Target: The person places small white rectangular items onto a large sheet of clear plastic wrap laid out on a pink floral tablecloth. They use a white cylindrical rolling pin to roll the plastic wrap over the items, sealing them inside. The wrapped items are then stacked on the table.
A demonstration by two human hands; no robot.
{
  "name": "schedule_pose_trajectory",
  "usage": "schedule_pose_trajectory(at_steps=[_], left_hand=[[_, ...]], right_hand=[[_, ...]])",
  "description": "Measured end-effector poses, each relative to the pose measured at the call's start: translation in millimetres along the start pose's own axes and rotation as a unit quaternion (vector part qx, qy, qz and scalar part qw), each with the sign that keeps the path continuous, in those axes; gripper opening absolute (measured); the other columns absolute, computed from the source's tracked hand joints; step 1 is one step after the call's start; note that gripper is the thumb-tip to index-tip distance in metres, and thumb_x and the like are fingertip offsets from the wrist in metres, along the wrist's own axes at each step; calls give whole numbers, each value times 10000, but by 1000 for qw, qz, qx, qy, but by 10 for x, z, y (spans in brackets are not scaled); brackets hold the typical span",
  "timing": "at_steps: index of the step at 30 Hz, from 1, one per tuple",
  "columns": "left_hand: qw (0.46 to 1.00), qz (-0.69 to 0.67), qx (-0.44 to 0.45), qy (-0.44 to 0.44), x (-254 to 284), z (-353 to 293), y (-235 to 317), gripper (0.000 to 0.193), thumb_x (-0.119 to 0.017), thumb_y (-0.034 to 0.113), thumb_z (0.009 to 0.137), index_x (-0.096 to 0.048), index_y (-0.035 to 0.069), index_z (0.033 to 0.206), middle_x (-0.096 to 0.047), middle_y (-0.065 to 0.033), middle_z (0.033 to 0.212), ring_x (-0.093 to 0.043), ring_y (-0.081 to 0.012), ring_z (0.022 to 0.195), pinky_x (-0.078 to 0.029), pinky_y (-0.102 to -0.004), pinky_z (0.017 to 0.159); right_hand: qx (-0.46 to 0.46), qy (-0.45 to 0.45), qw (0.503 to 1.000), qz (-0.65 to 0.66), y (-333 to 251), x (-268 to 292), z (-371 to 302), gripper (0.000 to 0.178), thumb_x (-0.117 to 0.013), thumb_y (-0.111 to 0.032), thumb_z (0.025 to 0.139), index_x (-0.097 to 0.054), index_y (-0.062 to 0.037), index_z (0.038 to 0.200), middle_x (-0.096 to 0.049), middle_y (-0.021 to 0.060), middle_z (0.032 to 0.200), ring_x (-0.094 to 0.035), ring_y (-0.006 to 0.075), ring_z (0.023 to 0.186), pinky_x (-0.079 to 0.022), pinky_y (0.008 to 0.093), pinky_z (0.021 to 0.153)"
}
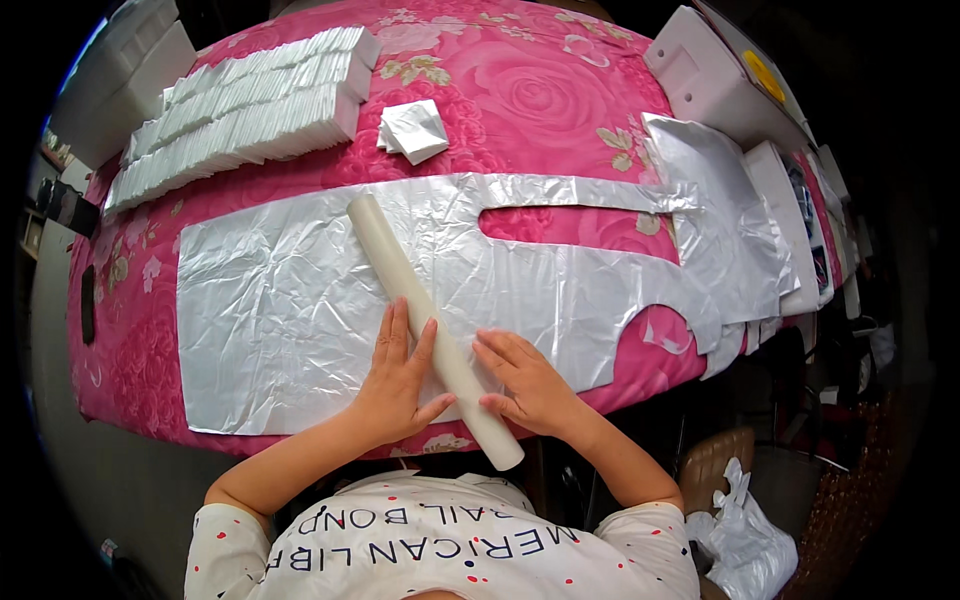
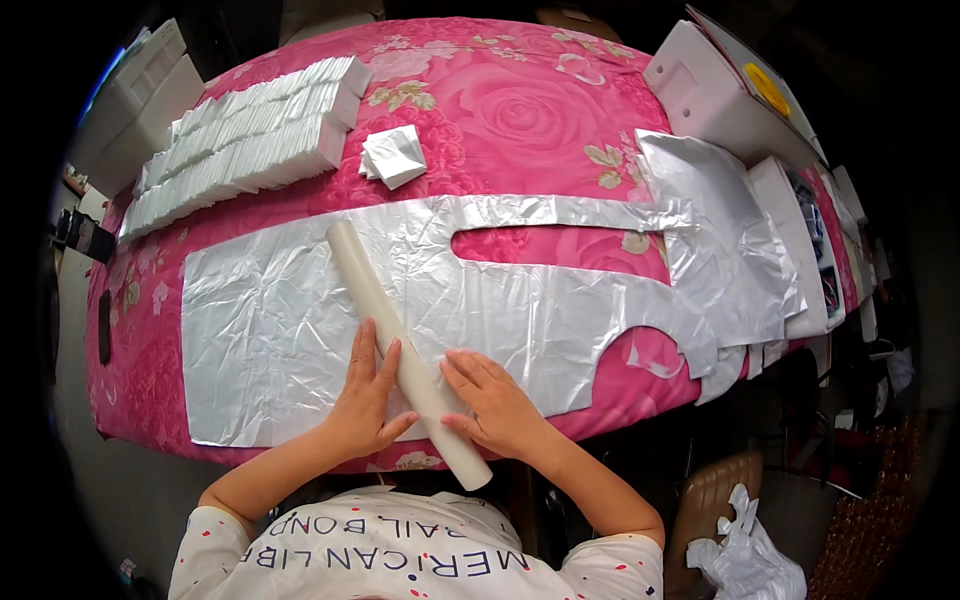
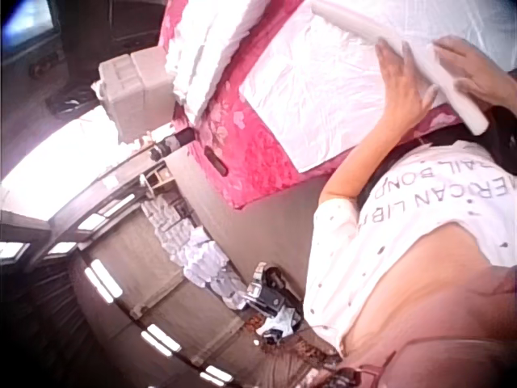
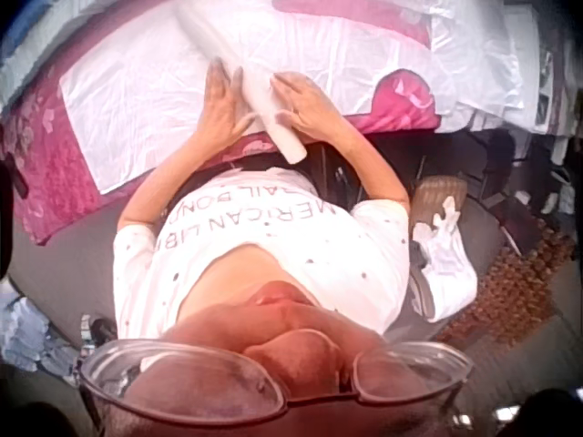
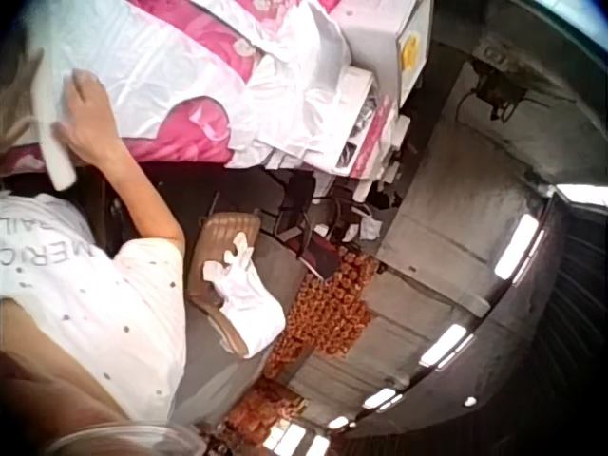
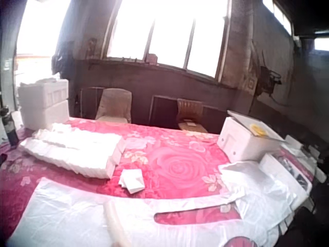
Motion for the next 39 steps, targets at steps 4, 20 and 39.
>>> schedule_pose_trajectory(at_steps=[4,20,39], left_hand=[[998,33,-51,-20,-205,152,199,795,-605,437,769,-289,37,1378,-11,-311,1448,-19,-514,1326,-149,-544,1060],[995,67,-64,-22,-312,520,435,642,-611,335,706,-473,16,1246,-168,-239,1450,-86,-423,1357,-203,-481,1078],[750,-592,285,-77,-352,623,354,439,-556,266,897,-463,-3,1231,-583,-84,1070,-563,-132,970,-461,-292,825]], right_hand=[[-81,92,975,-184,746,398,-360,544,-487,-338,890,-401,-7,1313,-341,158,1402,-306,323,1298,-238,400,1067],[-365,366,754,-406,2040,1446,-1723,210,-565,-135,815,-625,-6,968,-639,101,1049,-558,272,1054,-402,370,912],[-10,262,963,-64,-387,296,10,151,-685,-69,712,-566,-52,805,-587,97,725,-571,234,637,-457,335,605]])
Point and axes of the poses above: each hand's wrist, its own z-axis towards the middle knuckle, its own x-axis out of the back of the hand, y = z × x, the point moved 5 cm from there along z, towards the middle knuckle
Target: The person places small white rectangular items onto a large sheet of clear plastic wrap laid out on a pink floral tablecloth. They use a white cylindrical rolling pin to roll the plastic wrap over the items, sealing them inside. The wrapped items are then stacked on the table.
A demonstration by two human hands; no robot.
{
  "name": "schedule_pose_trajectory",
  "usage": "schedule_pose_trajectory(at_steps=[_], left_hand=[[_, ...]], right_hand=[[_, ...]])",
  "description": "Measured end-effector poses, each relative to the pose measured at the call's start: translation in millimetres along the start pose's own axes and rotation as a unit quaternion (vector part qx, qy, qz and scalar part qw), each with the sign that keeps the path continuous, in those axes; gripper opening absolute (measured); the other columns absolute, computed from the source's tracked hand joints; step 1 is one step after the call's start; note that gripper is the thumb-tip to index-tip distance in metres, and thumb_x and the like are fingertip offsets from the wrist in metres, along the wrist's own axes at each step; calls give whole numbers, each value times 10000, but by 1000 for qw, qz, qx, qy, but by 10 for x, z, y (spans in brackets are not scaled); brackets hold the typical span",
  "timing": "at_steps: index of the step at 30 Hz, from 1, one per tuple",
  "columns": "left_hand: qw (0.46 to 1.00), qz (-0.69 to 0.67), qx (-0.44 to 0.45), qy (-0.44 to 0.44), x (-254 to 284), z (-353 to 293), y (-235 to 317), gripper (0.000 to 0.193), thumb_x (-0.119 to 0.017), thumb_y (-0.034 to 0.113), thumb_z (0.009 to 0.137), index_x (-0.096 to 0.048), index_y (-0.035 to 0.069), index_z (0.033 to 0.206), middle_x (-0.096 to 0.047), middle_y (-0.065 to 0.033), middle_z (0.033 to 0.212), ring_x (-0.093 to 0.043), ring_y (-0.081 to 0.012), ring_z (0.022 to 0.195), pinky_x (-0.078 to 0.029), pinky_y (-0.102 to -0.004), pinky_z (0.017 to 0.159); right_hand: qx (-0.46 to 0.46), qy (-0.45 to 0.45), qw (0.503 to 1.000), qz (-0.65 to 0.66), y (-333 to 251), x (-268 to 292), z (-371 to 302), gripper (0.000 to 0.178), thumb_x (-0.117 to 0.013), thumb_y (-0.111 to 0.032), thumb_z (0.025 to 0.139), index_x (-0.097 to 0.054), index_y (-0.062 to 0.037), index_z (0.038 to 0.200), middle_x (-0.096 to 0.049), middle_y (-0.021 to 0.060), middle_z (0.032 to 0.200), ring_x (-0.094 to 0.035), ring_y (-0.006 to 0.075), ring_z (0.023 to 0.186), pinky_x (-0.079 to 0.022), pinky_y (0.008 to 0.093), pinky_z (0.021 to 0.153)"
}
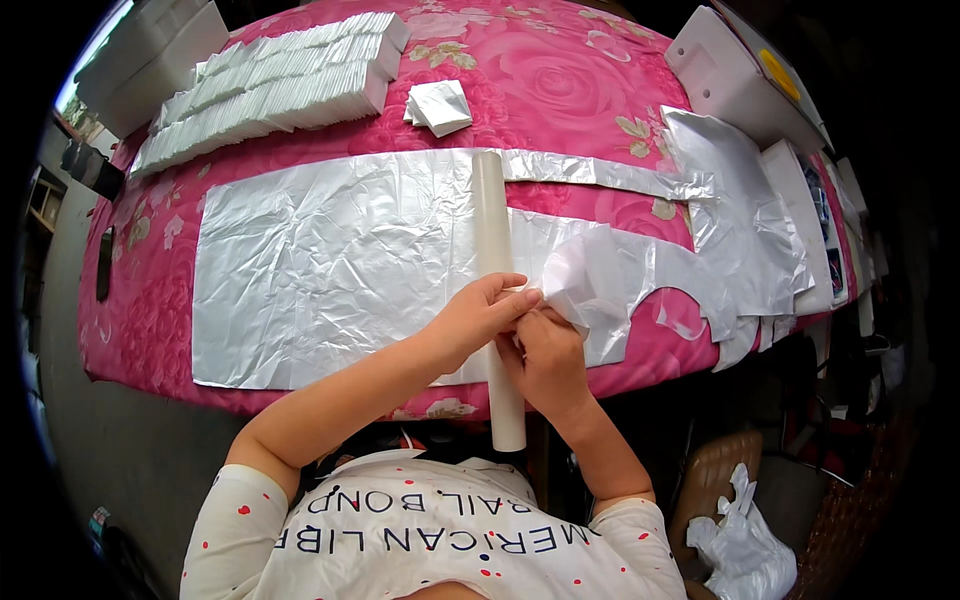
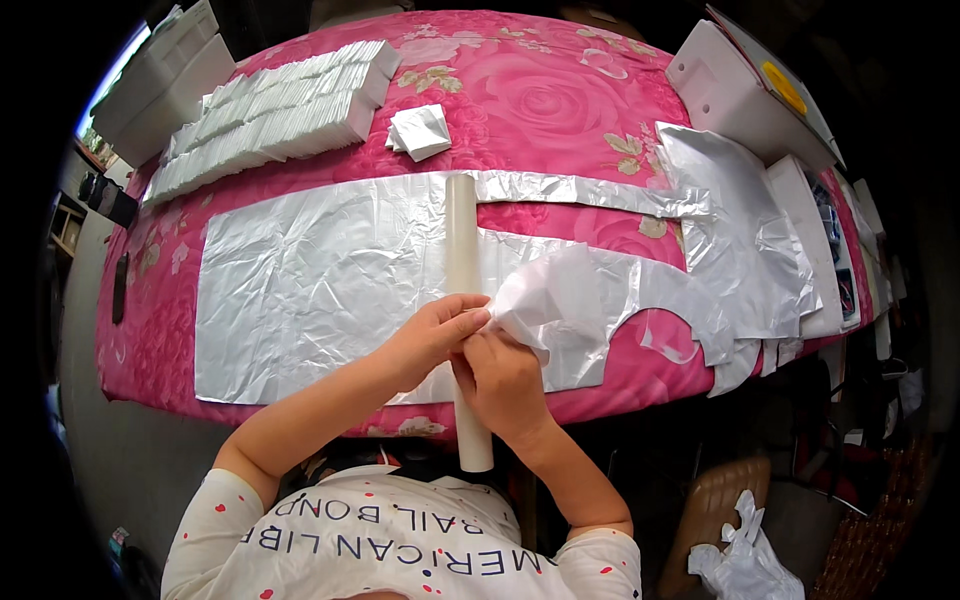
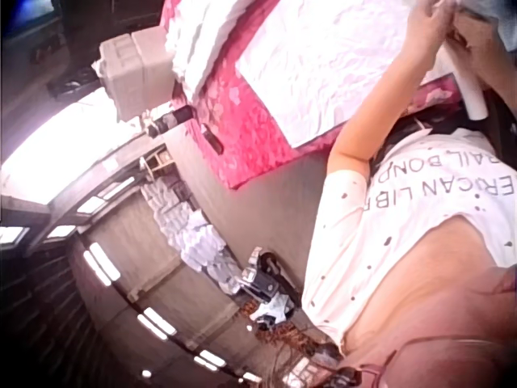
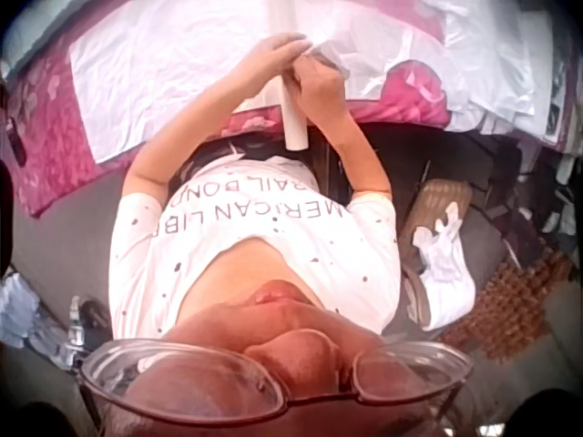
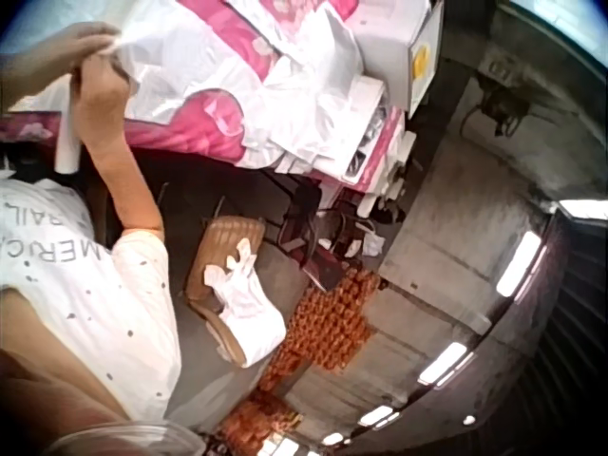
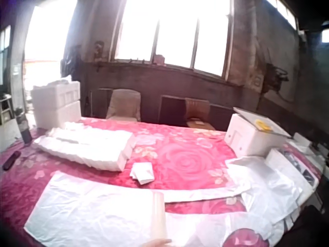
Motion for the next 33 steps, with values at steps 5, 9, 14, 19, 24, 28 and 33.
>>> schedule_pose_trajectory(at_steps=[5,9,14,19,24,28,33], left_hand=[[998,44,21,-36,112,19,-69,247,-626,148,846,-593,-9,1033,-634,-50,893,-603,-99,777,-490,-230,672],[995,90,-20,-25,86,-2,-42,266,-633,143,841,-589,-26,1042,-635,-44,893,-595,-90,771,-489,-222,668],[986,163,-19,-33,50,-7,-57,270,-601,126,865,-579,-43,1074,-654,-66,920,-618,-109,792,-506,-229,703],[992,117,24,-35,106,-19,-38,242,-553,90,890,-575,-32,1097,-662,-113,971,-644,-137,826,-525,-240,724],[993,94,60,-28,254,-54,-34,255,-569,139,887,-581,-15,1089,-664,-107,968,-643,-133,836,-525,-254,722],[992,114,49,-38,395,-67,28,258,-580,162,880,-587,-6,1075,-663,-110,969,-643,-136,841,-520,-263,718],[986,157,43,-30,1001,-332,242,242,-585,141,868,-588,-13,1054,-665,-112,942,-646,-159,845,-517,-273,722]], right_hand=[[109,-16,994,12,-253,7,-124,210,-712,-97,687,-604,-84,867,-607,68,844,-580,235,762,-442,346,709],[42,212,957,-194,-240,344,-135,284,-711,-160,725,-619,-68,978,-604,59,1018,-578,232,885,-435,348,806],[-189,67,970,139,346,450,-164,223,-683,-27,757,-609,14,963,-630,65,750,-577,117,671,-454,217,642],[-284,37,901,325,843,920,-128,99,-615,-63,850,-608,5,922,-601,-30,780,-522,29,684,-424,195,599],[-381,32,910,161,1884,1824,-230,155,-598,-142,865,-607,2,922,-605,-14,769,-509,32,649,-407,193,590],[-382,51,903,-192,2866,2534,-607,191,-601,-136,837,-605,15,953,-624,36,785,-541,91,660,-434,239,607],[-239,163,915,-282,2215,2180,-544,210,-594,-149,839,-602,27,954,-633,101,829,-600,166,722,-465,269,655]])
Point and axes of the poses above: each hand's wrist, its own z-axis towards the middle knuckle, its own x-axis out of the back of the hand, y = z × x, the point moved 5 cm from there along z, towards the middle knuckle
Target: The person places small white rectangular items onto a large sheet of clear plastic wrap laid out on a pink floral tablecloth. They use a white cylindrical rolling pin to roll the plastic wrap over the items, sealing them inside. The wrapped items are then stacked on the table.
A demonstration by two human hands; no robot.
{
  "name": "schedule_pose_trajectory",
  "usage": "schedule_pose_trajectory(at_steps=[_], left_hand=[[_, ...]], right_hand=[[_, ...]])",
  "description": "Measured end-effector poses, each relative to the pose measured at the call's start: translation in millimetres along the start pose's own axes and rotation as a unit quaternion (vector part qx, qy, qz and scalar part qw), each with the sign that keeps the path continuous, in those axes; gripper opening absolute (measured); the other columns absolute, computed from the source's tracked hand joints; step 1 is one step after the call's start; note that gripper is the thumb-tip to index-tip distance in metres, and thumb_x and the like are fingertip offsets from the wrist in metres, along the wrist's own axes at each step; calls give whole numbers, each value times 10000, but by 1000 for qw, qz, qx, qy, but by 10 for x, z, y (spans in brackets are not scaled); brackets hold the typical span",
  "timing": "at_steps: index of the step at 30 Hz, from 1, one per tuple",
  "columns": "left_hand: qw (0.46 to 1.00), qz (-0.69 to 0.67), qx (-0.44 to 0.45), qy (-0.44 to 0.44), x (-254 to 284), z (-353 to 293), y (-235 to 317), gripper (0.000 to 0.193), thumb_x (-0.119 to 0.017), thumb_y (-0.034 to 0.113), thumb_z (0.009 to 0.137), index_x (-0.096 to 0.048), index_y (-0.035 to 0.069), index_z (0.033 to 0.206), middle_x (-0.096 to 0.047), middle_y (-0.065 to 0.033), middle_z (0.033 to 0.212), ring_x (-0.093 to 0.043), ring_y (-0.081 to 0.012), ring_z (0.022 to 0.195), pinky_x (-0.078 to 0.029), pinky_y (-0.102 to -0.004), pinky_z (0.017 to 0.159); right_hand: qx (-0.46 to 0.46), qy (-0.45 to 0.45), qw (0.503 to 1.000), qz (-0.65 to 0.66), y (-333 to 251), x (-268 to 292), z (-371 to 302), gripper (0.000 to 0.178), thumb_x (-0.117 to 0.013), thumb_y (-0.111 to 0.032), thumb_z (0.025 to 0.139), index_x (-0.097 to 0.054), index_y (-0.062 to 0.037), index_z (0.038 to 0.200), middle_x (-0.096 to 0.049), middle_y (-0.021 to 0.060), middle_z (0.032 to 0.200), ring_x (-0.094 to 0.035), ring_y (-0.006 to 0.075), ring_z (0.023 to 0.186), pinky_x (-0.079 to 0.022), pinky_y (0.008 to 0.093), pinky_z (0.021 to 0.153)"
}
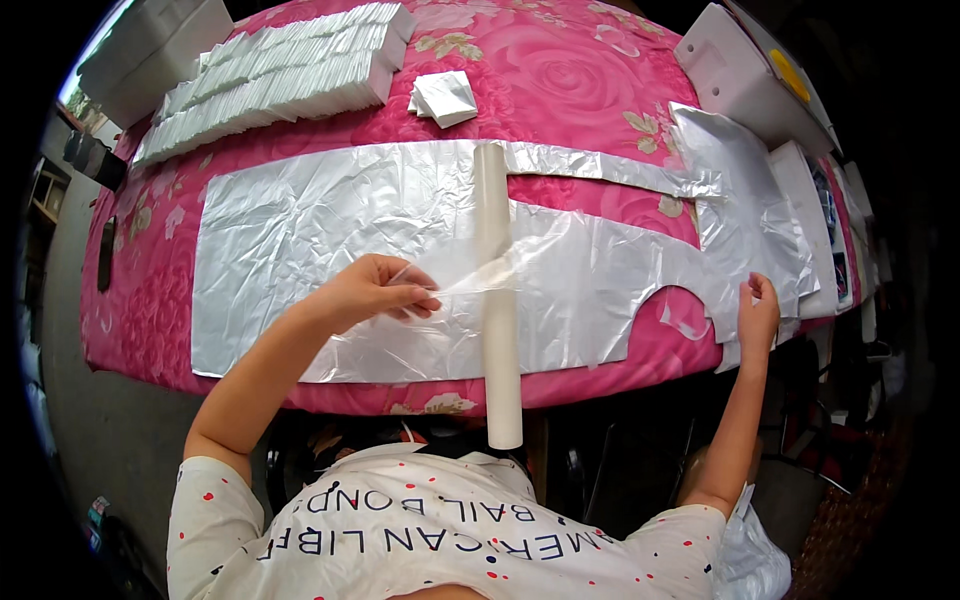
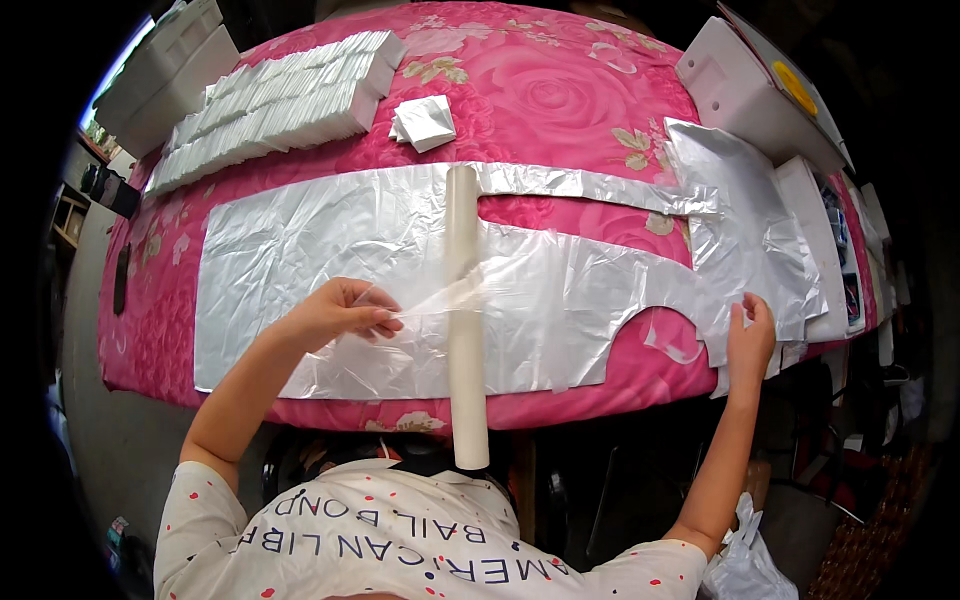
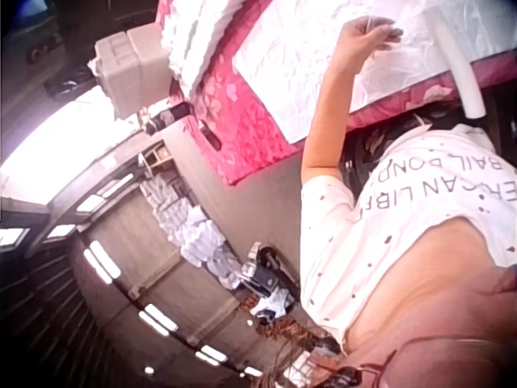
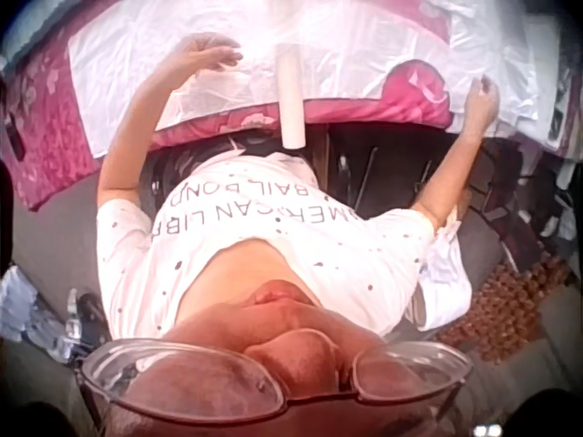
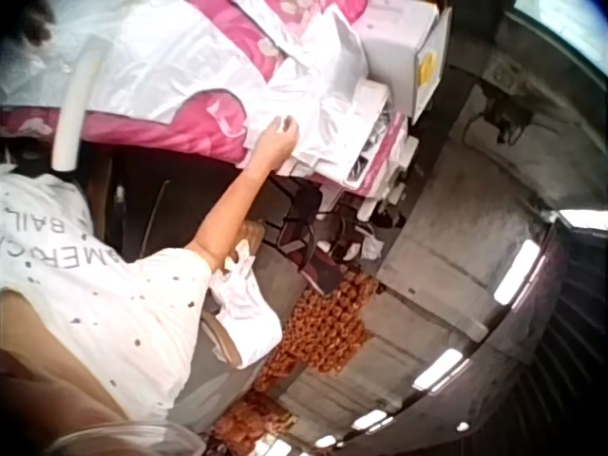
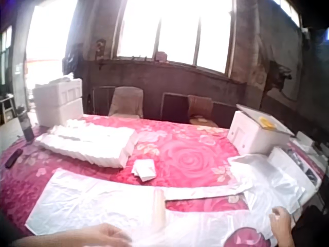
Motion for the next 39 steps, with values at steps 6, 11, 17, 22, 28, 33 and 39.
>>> schedule_pose_trajectory(at_steps=[6,11,17,22,28,33,39], left_hand=[[974,79,80,197,1347,-1218,-377,192,-617,123,816,-626,0,962,-662,-70,899,-623,-130,831,-490,-269,735],[874,326,59,357,1745,-1621,-210,224,-598,37,782,-590,-29,996,-641,-111,950,-616,-200,849,-486,-314,736],[720,531,-271,355,455,-962,514,352,-512,-89,746,-560,16,1079,-584,-140,1105,-547,-314,1018,-456,-366,851],[793,481,-321,190,-510,-46,53,536,-530,47,802,-357,-53,1300,-349,-209,1370,-338,-354,1270,-301,-402,1042],[747,586,-253,184,-670,297,-184,620,-428,185,833,-241,-104,1348,-228,-262,1422,-198,-367,1345,-142,-443,1104],[727,611,-247,193,-693,305,-182,604,-369,239,856,-272,-128,1327,-246,-276,1412,-194,-364,1349,-143,-441,1103],[727,617,-234,190,-701,288,-147,600,-360,222,852,-265,-127,1332,-254,-298,1396,-208,-385,1338,-151,-445,1098]], right_hand=[[3,-371,900,230,-2018,-322,-1327,324,-690,-325,757,-625,-9,785,-619,114,659,-614,242,589,-475,323,546],[34,-527,827,192,-2517,-449,-1895,481,-665,-478,727,-645,-6,817,-617,152,642,-614,301,583,-482,375,559],[-70,-565,792,222,-2473,-485,-1942,432,-642,-419,754,-652,1,853,-632,183,700,-624,326,646,-487,374,606],[-68,-583,777,230,-2519,-462,-1968,438,-640,-423,758,-653,5,846,-631,190,707,-625,333,666,-489,372,618],[-1,-623,750,225,-2375,-681,-1855,402,-643,-369,815,-651,26,885,-633,119,647,-618,155,592,-479,282,563],[-74,-597,739,303,-2620,-1283,-982,652,-527,-579,826,-648,53,720,-608,103,590,-614,169,551,-485,273,544],[-280,-498,565,595,-2956,-2008,-362,418,-489,-395,917,-581,8,979,-623,81,881,-609,156,790,-502,249,719]])
Point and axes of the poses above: each hand's wrist, its own z-axis towards the middle knuckle, its own x-axis out of the back of the hand, y = z × x, the point moved 5 cm from there along z, towards the middle knuckle
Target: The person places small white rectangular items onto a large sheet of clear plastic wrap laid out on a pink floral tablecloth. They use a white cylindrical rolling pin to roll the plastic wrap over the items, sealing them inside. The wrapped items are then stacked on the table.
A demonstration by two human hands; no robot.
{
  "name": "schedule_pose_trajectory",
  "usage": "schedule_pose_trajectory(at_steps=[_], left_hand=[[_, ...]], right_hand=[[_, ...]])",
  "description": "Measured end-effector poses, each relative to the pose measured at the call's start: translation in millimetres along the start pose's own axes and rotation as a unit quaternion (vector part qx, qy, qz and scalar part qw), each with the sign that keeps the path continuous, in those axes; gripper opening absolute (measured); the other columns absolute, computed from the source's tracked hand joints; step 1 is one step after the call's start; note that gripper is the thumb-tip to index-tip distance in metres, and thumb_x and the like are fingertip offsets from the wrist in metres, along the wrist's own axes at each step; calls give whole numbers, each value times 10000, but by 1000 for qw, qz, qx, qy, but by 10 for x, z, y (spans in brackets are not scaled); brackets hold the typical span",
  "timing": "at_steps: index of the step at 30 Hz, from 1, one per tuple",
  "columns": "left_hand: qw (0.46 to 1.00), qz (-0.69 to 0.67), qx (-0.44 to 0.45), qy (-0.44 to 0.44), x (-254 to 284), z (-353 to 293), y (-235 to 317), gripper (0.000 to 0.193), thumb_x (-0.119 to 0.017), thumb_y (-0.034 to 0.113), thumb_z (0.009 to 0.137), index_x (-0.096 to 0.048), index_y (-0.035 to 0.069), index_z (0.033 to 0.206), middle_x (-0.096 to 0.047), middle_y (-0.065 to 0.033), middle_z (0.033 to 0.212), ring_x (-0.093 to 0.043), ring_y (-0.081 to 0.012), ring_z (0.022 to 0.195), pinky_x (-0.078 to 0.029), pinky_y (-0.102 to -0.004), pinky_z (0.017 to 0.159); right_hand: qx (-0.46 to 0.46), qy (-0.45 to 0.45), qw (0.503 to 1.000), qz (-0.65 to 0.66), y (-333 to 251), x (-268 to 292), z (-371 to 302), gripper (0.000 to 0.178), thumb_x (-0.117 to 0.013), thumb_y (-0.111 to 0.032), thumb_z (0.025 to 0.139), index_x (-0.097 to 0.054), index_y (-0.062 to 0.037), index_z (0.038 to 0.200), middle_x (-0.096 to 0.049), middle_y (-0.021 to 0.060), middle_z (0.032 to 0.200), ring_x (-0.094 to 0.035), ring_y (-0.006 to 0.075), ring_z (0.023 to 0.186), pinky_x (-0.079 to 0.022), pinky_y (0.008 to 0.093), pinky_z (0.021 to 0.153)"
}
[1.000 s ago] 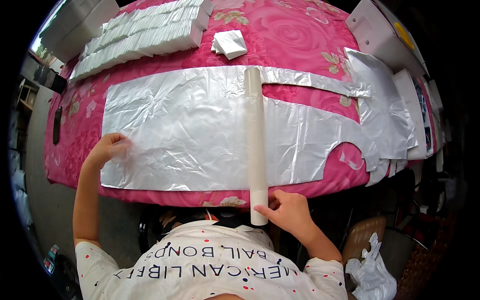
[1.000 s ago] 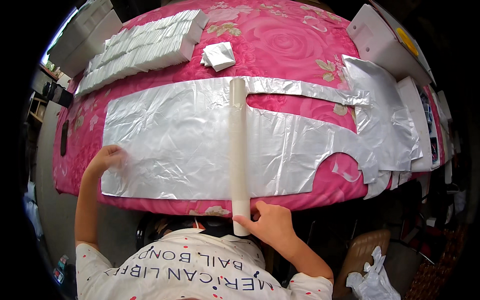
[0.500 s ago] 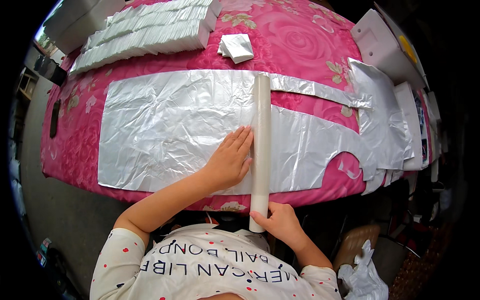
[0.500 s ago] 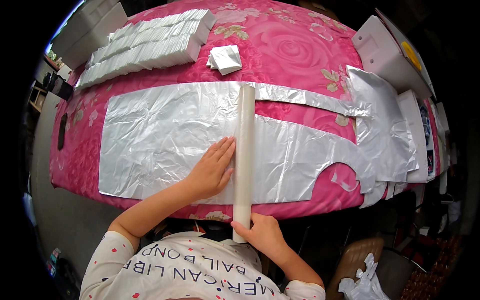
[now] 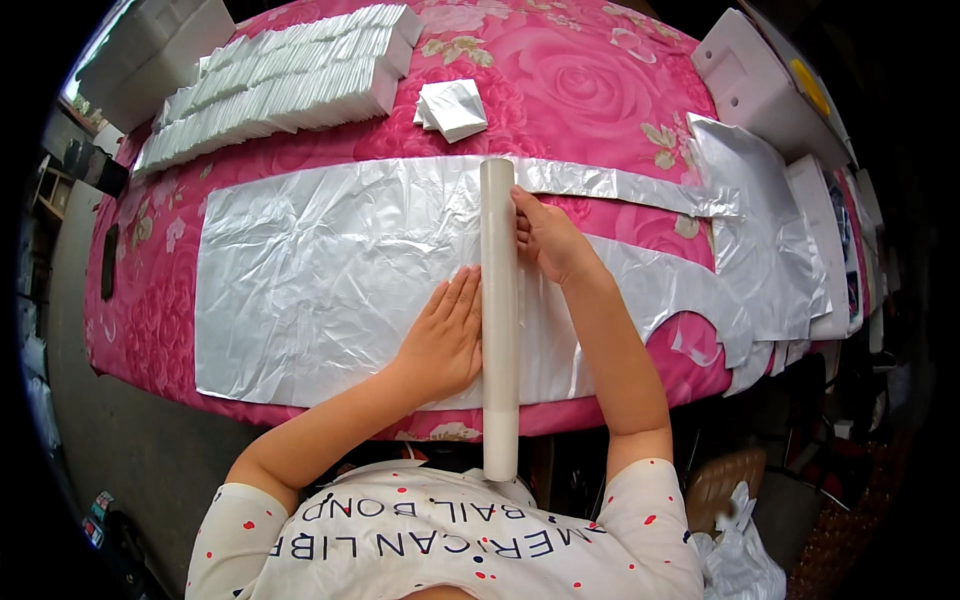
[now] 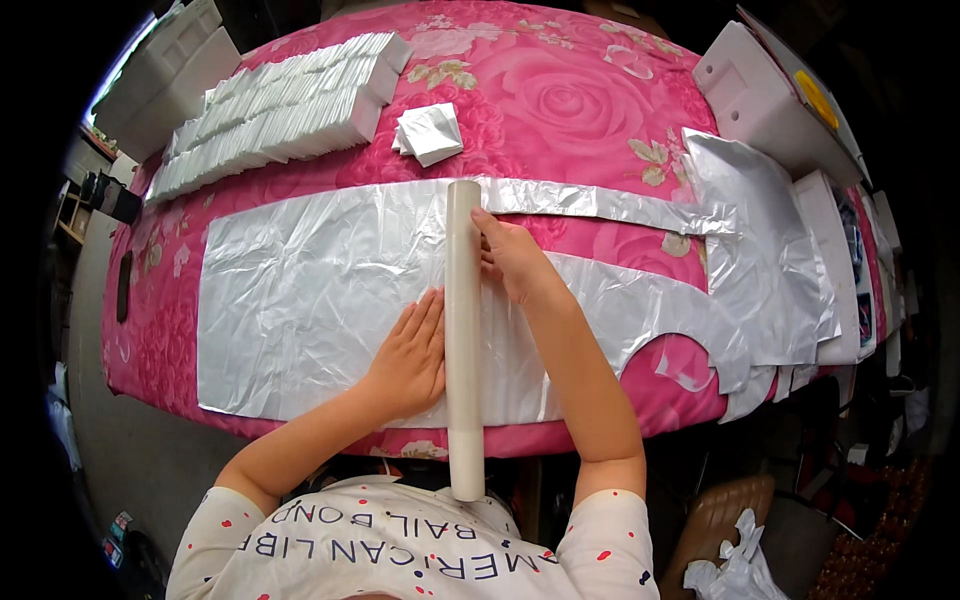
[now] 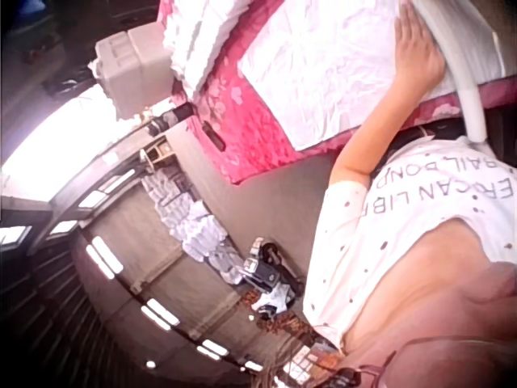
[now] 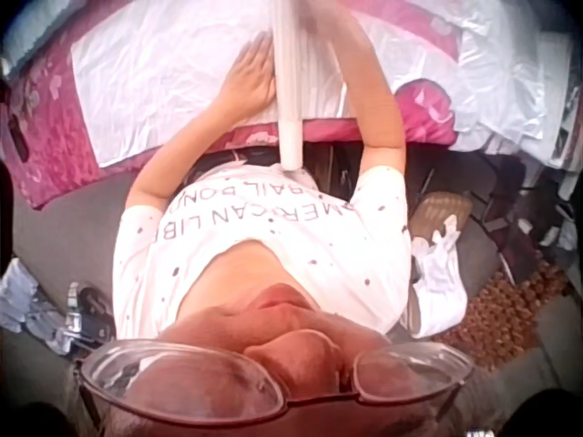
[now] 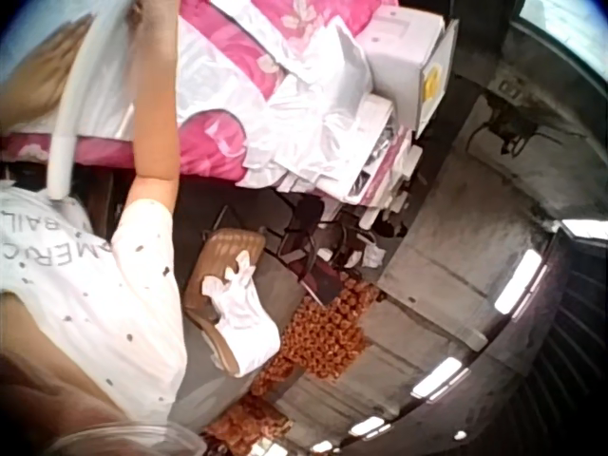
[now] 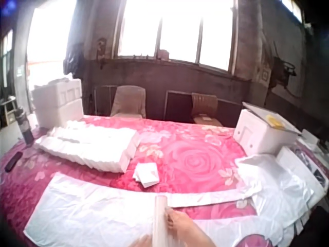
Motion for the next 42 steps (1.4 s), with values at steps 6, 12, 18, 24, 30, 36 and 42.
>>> schedule_pose_trajectory(at_steps=[6,12,18,24,30,36,42], left_hand=[[1000,10,16,-20,-45,-21,-26,646,-389,226,815,-252,-127,1338,-218,-266,1428,-169,-347,1360,-117,-422,1113],[1000,-21,8,-13,-16,27,13,622,-390,196,812,-265,-129,1328,-227,-274,1421,-186,-364,1352,-130,-428,1111],[1000,-15,10,0,-7,-29,-16,630,-394,193,805,-260,-139,1324,-231,-278,1418,-190,-370,1350,-139,-436,1108],[996,-62,-6,60,-10,-58,-22,605,-391,212,843,-269,-139,1320,-234,-272,1421,-197,-363,1351,-144,-444,1104],[997,57,-25,42,-251,-5,-61,603,-370,251,859,-277,-112,1331,-249,-266,1416,-193,-365,1353,-145,-451,1103],[979,-149,-6,136,12,-29,-101,577,-436,61,795,-290,-93,1332,-246,-239,1425,-236,-345,1339,-223,-415,1084],[708,-662,134,207,232,329,-752,426,-390,183,913,-385,-16,1289,-400,-136,1329,-372,-234,1251,-324,-348,1030]], right_hand=[[177,68,898,396,-205,835,468,221,-545,-183,879,-569,2,998,-615,100,963,-593,203,886,-496,326,804],[325,160,817,450,-893,2869,22,297,-354,-195,961,-563,1,1040,-622,118,1097,-598,256,1022,-508,411,847],[441,167,854,222,-1640,1811,-638,278,-369,-195,973,-545,-42,1123,-600,98,1150,-561,224,1087,-461,376,921],[399,-64,904,-140,-472,-1420,-387,273,-504,-146,920,-570,1,1141,-663,128,960,-587,97,888,-466,261,795],[315,-186,857,-361,1019,-2993,55,358,-487,-85,860,-505,26,1199,-571,267,1034,-543,381,992,-423,415,858],[332,-283,833,-341,766,-2833,-527,475,-549,-161,838,-439,41,1254,-446,238,1286,-366,387,1246,-276,440,1043],[497,-87,748,-432,-127,-1099,-1189,357,-590,-163,834,-541,-7,1151,-527,165,1225,-475,340,1171,-383,405,964]])
Point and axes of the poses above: each hand's wrist, its own z-axis towards the middle knuckle, its own x-axis out of the back of the hand, y = z × x, the point moved 5 cm from there along z, towards the middle knuckle
